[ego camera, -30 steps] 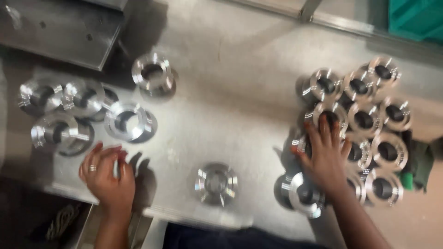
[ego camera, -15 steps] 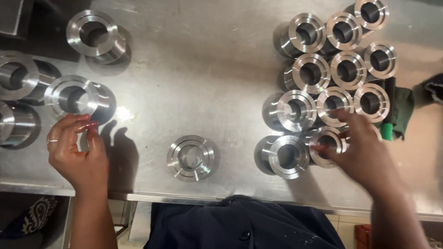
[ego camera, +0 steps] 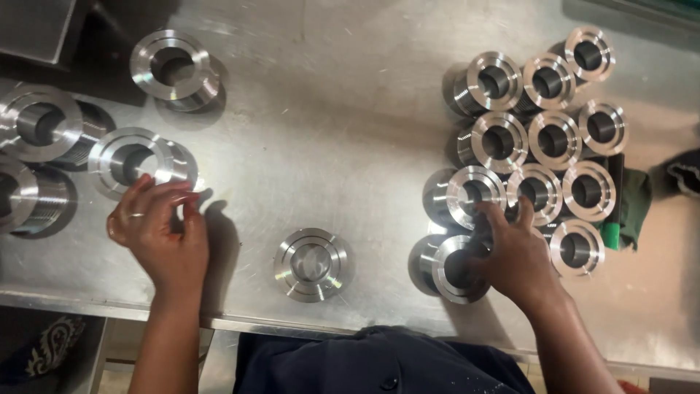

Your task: Applying inspection dye or protective oil to metal rings and inspecting them at a quality control station.

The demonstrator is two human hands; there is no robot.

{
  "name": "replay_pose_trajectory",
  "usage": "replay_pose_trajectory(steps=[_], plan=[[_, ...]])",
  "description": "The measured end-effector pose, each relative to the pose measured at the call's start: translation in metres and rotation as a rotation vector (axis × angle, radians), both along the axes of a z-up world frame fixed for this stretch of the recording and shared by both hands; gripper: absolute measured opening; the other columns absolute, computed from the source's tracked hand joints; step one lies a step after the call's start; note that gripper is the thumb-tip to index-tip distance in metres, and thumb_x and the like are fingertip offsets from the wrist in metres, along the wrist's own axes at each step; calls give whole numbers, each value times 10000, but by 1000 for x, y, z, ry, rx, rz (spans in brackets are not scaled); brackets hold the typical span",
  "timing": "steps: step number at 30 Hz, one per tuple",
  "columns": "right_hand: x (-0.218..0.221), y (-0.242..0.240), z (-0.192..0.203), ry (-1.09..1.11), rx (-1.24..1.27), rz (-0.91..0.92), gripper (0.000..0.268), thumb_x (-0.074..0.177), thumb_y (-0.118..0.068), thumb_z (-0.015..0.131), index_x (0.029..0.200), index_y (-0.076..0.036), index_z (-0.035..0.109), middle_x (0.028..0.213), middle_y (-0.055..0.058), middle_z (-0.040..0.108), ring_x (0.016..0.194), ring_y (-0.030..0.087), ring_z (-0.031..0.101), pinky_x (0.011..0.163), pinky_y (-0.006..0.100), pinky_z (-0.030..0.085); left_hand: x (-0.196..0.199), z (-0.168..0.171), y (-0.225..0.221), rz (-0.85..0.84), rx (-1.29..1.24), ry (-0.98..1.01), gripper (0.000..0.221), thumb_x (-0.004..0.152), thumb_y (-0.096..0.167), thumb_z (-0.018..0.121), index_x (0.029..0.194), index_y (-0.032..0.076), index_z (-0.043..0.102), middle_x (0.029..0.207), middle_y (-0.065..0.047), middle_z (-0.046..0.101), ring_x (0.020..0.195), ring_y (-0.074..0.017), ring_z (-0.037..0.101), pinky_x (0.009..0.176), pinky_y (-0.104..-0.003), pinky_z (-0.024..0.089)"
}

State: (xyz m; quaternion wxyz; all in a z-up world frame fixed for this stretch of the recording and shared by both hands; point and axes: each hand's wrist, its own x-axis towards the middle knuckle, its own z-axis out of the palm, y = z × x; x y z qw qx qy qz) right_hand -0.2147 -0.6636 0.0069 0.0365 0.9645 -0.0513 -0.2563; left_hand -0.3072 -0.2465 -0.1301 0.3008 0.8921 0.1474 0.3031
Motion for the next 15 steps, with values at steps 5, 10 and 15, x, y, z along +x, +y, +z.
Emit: replay_pose_trajectory(steps=[5, 10, 15], plan=[[-6, -5, -20, -170, 150, 19, 789, 630, -244, 904, 1340, -254, 559, 1579, 263, 243, 1018, 492, 700, 941, 482, 588, 14, 24, -9, 47, 72, -15, 153, 928, 95, 697, 1071, 147, 707, 1205, 38, 698, 1461, -236, 480, 1188, -484, 186], [-27, 7, -23, -144, 125, -1, 746, 630, -236, 948, 1284, -313, 598, 1535, 197, 291, 1059, 469, 703, 961, 487, 597, 16, 17, -8, 65, 20, 10, 173, 855, 75, 684, 1000, 165, 713, 1167, 74, 712, 1425, -205, 482, 1127, -496, 182], [-37, 47, -20, -74, 146, 129, 717, 644, -68, 862, 1272, -319, 622, 1607, 205, 186, 1111, 453, 666, 954, 447, 603, 18, 14, -8, 59, 16, 1, 195, 850, 66, 682, 1017, 163, 706, 1134, 99, 707, 1428, -193, 470, 1135, -488, 170]])
